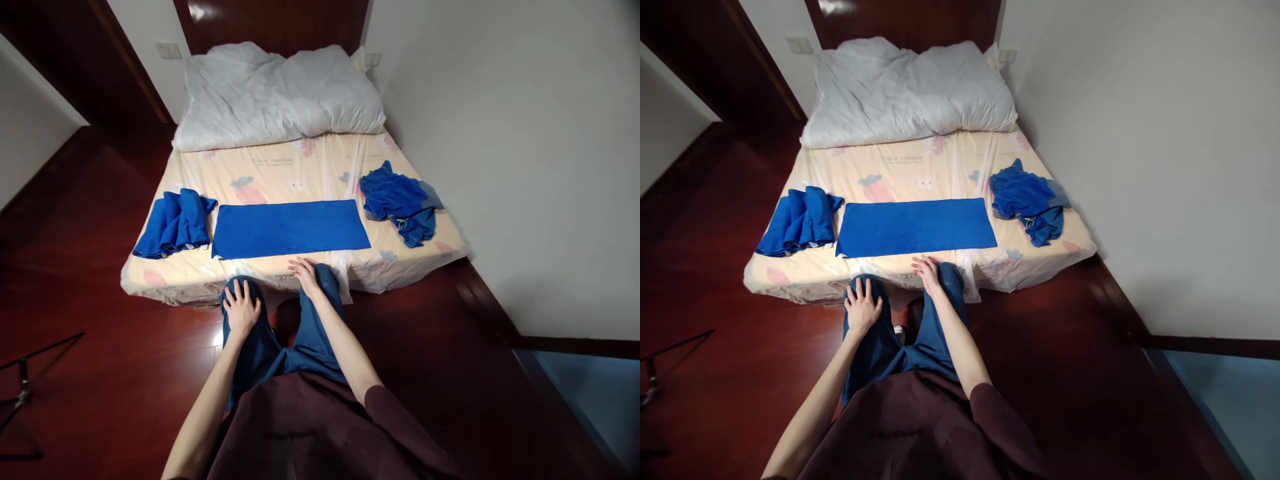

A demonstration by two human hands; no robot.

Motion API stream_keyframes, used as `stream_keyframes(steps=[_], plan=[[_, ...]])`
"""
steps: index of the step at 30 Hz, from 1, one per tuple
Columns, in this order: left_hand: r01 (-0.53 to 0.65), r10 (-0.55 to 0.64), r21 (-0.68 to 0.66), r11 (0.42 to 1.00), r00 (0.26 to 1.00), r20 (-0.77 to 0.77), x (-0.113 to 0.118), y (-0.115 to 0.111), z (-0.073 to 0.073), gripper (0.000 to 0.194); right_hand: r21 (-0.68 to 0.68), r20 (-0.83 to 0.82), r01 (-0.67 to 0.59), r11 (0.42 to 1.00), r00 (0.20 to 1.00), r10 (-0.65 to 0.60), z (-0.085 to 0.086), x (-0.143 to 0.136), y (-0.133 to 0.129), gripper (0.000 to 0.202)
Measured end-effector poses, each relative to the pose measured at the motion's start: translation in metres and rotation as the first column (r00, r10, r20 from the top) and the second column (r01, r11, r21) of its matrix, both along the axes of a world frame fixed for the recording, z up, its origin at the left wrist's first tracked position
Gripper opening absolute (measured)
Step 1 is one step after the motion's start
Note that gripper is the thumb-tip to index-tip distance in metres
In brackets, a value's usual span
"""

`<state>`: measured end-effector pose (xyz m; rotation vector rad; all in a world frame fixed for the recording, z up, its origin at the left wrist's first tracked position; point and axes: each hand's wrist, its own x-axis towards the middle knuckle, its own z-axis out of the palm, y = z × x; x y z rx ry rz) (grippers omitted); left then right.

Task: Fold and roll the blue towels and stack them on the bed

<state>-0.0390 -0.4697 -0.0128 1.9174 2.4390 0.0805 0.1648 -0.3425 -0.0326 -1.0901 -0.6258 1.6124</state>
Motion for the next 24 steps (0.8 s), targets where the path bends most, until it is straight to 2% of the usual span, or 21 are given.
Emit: stream_keyframes(steps=[3,9,18,24], plan=[[-0.004,0.004,0.002,1.0,1.0,-0.005,0.0,0.001,0.0,0.074,-0.112,-0.179,-0.003,0.994,0.984,-0.017,0.0,-0.006,0.009,0.017],[-0.005,0.005,-0.005,1.0,1.0,-0.016,0.0,0.003,0.001,0.074,-0.216,-0.298,0.013,0.976,0.951,-0.079,-0.007,-0.022,0.023,0.005],[-0.011,0.011,-0.009,1.0,1.0,-0.023,0.0,0.003,0.0,0.073,-0.329,-0.328,0.206,0.922,0.89,-0.316,-0.018,-0.04,0.048,0.014],[-0.015,0.015,0.003,1.0,1.0,0.015,0.001,0.004,0.0,0.073,-0.333,-0.352,0.194,0.923,0.883,-0.312,-0.024,-0.041,0.055,0.021]])
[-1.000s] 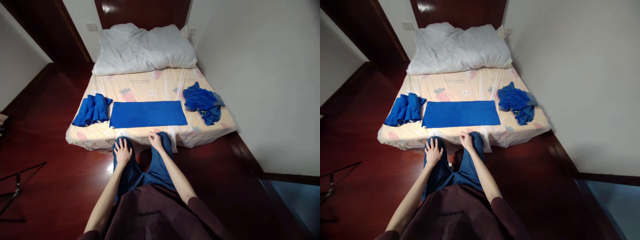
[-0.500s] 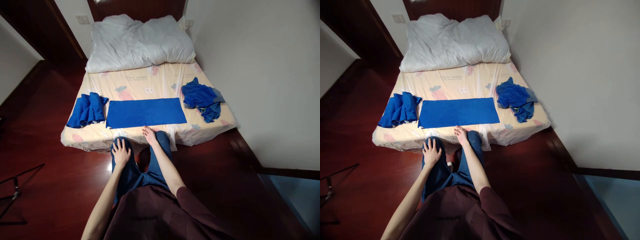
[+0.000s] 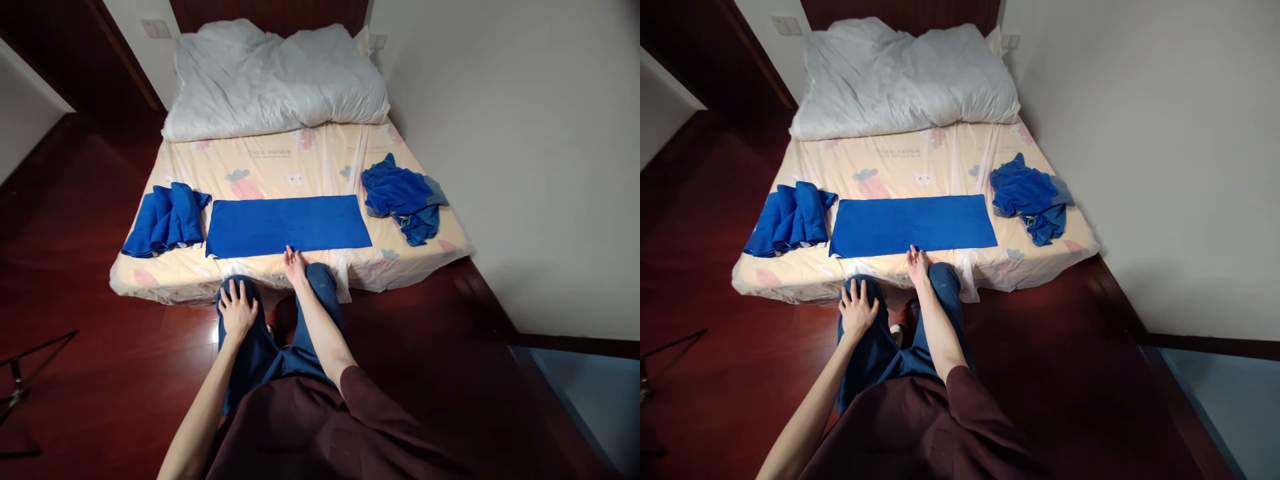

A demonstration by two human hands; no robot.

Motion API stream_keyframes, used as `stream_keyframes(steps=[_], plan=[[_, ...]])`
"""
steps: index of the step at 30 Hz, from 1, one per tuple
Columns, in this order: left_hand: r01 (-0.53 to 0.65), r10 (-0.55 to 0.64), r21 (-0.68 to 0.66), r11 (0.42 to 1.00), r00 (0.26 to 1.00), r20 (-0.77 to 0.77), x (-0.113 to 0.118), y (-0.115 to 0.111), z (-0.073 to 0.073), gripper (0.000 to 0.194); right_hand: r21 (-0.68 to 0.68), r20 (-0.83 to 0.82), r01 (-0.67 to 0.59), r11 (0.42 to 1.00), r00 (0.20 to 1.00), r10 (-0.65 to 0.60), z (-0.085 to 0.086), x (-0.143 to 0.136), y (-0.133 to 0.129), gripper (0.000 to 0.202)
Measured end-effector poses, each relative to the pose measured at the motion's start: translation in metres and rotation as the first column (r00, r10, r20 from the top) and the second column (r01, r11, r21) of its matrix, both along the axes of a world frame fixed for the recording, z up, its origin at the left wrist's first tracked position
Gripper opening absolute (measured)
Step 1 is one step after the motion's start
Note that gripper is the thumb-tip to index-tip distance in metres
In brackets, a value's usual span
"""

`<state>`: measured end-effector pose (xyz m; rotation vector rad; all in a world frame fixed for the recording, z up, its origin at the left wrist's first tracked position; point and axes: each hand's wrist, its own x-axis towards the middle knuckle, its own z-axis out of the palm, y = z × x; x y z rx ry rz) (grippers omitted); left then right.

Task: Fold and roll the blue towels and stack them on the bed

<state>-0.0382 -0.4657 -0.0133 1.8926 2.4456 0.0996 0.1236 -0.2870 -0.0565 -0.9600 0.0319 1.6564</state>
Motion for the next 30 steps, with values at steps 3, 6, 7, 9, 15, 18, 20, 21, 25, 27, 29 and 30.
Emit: stream_keyframes(steps=[3,6,7,9,15,18,20,21,25,27,29,30], plan=[[0.003,-0.003,0.008,1.0,1.0,0.003,0.0,0.0,0.0,0.073,-0.017,-0.014,0.006,1.0,1.0,-0.006,-0.002,0.001,0.003,0.023],[0.006,-0.006,0.012,1.0,1.0,-0.004,0.0,0.0,0.0,0.073,-0.031,-0.01,0.003,1.0,1.0,-0.003,-0.002,0.001,0.006,0.023],[0.006,-0.006,0.011,1.0,1.0,-0.003,0.0,0.0,0.0,0.073,-0.032,-0.003,-0.002,1.0,1.0,0.002,-0.002,0.001,0.006,0.024],[0.003,-0.003,0.007,1.0,1.0,0.0,0.0,0.001,-0.001,0.073,-0.028,0.009,-0.018,0.999,1.0,0.018,-0.002,0.001,0.006,0.026],[-0.007,0.007,0.007,1.0,1.0,-0.001,0.0,0.0,-0.001,0.073,-0.022,0.011,-0.047,0.999,0.999,0.048,-0.002,0.003,0.005,0.027],[-0.006,0.006,0.009,1.0,1.0,0.003,-0.001,0.0,-0.002,0.072,-0.027,0.068,-0.062,0.998,0.996,0.063,-0.002,0.003,0.006,0.029],[-0.004,0.004,0.009,1.0,1.0,0.009,0.0,0.0,-0.002,0.073,-0.046,0.071,-0.061,0.997,0.995,0.064,-0.001,0.003,0.006,0.025],[-0.005,0.005,0.008,1.0,1.0,0.012,0.0,0.0,-0.002,0.073,-0.057,0.064,-0.059,0.997,0.996,0.062,0.0,0.002,0.006,0.023],[-0.011,0.011,0.0,1.0,1.0,0.024,0.001,0.002,0.001,0.073,-0.075,0.054,-0.062,0.995,0.996,0.066,0.005,0.003,0.007,0.023],[-0.007,0.007,-0.006,1.0,1.0,0.023,0.001,0.002,0.002,0.073,-0.084,0.044,-0.066,0.994,0.997,0.069,0.008,0.004,0.007,0.021],[-0.001,0.001,-0.01,1.0,1.0,0.015,0.001,0.001,0.003,0.073,-0.107,0.025,-0.067,0.992,0.997,0.07,0.011,0.005,0.007,0.018],[0.001,-0.001,-0.011,1.0,1.0,0.011,0.0,0.001,0.002,0.072,-0.119,0.016,-0.067,0.991,0.997,0.069,0.013,0.005,0.007,0.017]])
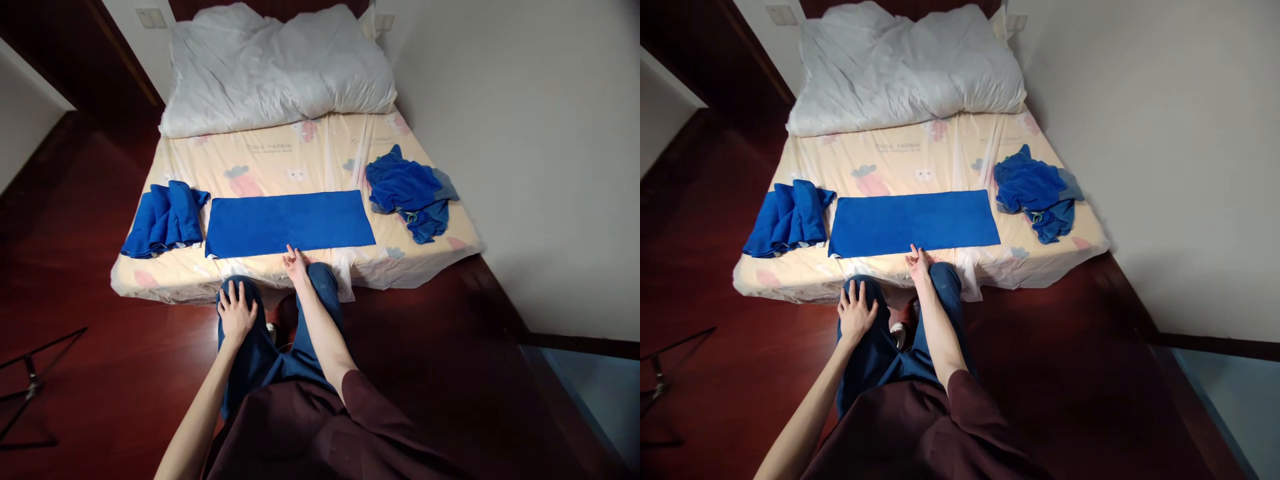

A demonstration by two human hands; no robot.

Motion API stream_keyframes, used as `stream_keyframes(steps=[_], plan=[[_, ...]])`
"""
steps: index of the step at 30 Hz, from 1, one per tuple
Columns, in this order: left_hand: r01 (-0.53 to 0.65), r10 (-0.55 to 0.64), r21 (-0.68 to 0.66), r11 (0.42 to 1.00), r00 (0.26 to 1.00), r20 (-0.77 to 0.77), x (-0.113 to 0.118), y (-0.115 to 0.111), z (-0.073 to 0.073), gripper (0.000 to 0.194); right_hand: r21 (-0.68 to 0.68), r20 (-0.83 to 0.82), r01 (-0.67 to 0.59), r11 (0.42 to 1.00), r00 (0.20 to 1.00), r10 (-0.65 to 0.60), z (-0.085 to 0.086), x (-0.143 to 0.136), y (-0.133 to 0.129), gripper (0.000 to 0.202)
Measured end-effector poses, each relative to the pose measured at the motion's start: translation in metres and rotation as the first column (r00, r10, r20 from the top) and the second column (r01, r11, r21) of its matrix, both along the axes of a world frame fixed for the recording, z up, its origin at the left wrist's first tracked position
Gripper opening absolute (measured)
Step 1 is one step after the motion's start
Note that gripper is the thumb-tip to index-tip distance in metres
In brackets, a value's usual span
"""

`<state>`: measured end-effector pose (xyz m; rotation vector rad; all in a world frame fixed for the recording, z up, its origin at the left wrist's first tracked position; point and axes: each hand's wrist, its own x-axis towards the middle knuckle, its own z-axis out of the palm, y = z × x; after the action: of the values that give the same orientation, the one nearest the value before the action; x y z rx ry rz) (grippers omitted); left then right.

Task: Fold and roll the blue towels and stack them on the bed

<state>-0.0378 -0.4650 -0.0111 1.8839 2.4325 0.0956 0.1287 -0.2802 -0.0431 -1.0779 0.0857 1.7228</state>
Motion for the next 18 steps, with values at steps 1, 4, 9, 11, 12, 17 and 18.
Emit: stream_keyframes(steps=[1,4,9,11,12,17,18], plan=[[0.002,-0.002,-0.001,1.0,1.0,-0.001,0.0,-0.001,-0.001,0.072,-0.013,-0.006,0.005,1.0,1.0,-0.005,0.002,0.0,0.0,0.016],[0.007,-0.007,0.005,1.0,1.0,-0.005,-0.003,-0.002,0.0,0.072,-0.048,-0.02,0.046,0.998,0.999,-0.047,0.007,-0.001,0.001,0.015],[0.21,-0.21,-0.004,0.978,0.977,0.028,-0.011,0.042,0.029,0.045,-0.081,-0.031,0.108,0.991,0.993,-0.111,0.007,-0.006,0.002,0.012],[0.307,-0.3,-0.071,0.949,0.95,0.086,-0.007,0.09,0.05,0.042,-0.081,-0.013,0.129,0.988,0.991,-0.131,0.005,-0.008,0.002,0.011],[0.318,-0.307,-0.114,0.941,0.946,0.103,-0.003,0.121,0.061,0.043,-0.085,0.002,0.144,0.986,0.99,-0.144,0.004,-0.01,0.003,0.011],[0.376,-0.343,-0.231,0.897,0.923,0.174,0.031,0.314,0.082,0.045,-0.134,0.048,0.186,0.973,0.982,-0.181,0.0,-0.012,0.006,0.011],[0.397,-0.346,-0.27,0.877,0.912,0.219,0.038,0.352,0.077,0.046,-0.143,0.049,0.188,0.972,0.982,-0.182,0.0,-0.012,0.006,0.011]])
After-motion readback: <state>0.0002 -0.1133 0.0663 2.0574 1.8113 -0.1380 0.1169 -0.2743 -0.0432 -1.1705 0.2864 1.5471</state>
